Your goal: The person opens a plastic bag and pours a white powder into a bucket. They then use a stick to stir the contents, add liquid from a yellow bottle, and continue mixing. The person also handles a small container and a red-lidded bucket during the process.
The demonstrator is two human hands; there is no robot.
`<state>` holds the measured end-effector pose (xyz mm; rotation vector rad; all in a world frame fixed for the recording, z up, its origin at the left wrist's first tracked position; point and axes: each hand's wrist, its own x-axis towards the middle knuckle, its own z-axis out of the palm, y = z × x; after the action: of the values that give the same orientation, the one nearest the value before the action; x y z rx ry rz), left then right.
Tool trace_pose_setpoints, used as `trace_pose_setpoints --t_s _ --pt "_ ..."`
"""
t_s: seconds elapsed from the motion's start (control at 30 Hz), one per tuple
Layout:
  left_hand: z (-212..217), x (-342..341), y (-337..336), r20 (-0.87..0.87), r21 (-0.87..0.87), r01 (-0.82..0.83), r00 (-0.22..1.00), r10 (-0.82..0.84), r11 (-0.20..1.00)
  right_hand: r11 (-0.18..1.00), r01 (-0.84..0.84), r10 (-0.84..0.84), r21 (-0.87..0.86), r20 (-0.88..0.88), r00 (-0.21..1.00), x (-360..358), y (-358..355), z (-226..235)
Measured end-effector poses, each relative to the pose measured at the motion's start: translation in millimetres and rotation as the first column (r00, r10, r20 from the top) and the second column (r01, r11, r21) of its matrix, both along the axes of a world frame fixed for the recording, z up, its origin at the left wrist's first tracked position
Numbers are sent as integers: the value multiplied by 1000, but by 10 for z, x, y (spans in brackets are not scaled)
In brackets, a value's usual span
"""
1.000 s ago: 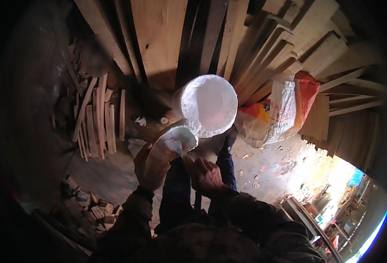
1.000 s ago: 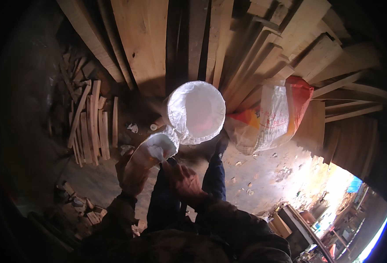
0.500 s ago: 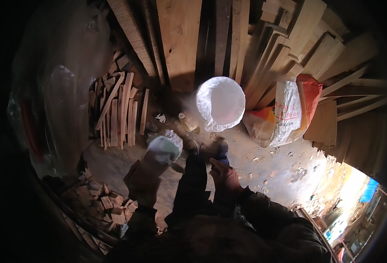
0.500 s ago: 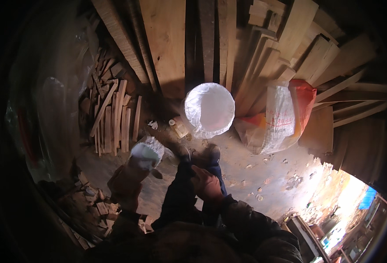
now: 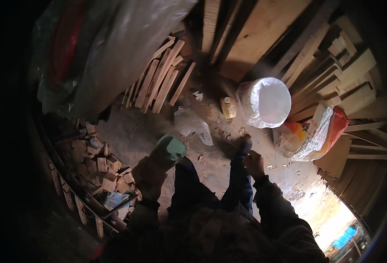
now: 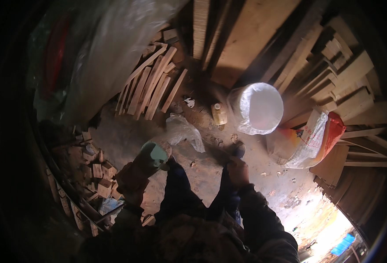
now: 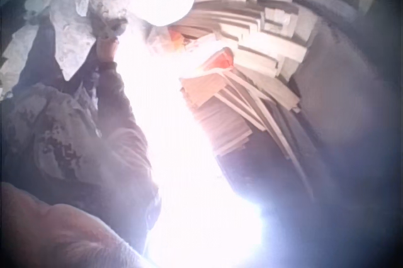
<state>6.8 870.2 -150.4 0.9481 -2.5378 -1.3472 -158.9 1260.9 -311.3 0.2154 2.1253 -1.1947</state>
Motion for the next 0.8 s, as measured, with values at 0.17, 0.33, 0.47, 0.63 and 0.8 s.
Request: trace_pose_setpoints --t_s 0.17,0.33,0.47,0.63,0.8 --pt "-336 681 -1126 -118 -5 -20 993 19 1000 937 206 -187 -283 94 978 -59 -1161 367" --pt "-98 1263 -1942 -215 -156 -155 969 119 976 951 119 -142 -286 -62 988 -286 -2766 1383" --pt "155 1619 -2356 -252 -135 -296 933 256 946 805 -54 -103 -591 -229 968 -659 -3886 2250" --pt "186 2046 -2565 -370 51 -467 812 451 883 819 17 -281 -574 -374 884 -916 -4838 3013" --pt "14 2354 -2740 -336 124 -528 775 536 840 743 47 -220 -667 -179 959 -1794 -5489 3244"
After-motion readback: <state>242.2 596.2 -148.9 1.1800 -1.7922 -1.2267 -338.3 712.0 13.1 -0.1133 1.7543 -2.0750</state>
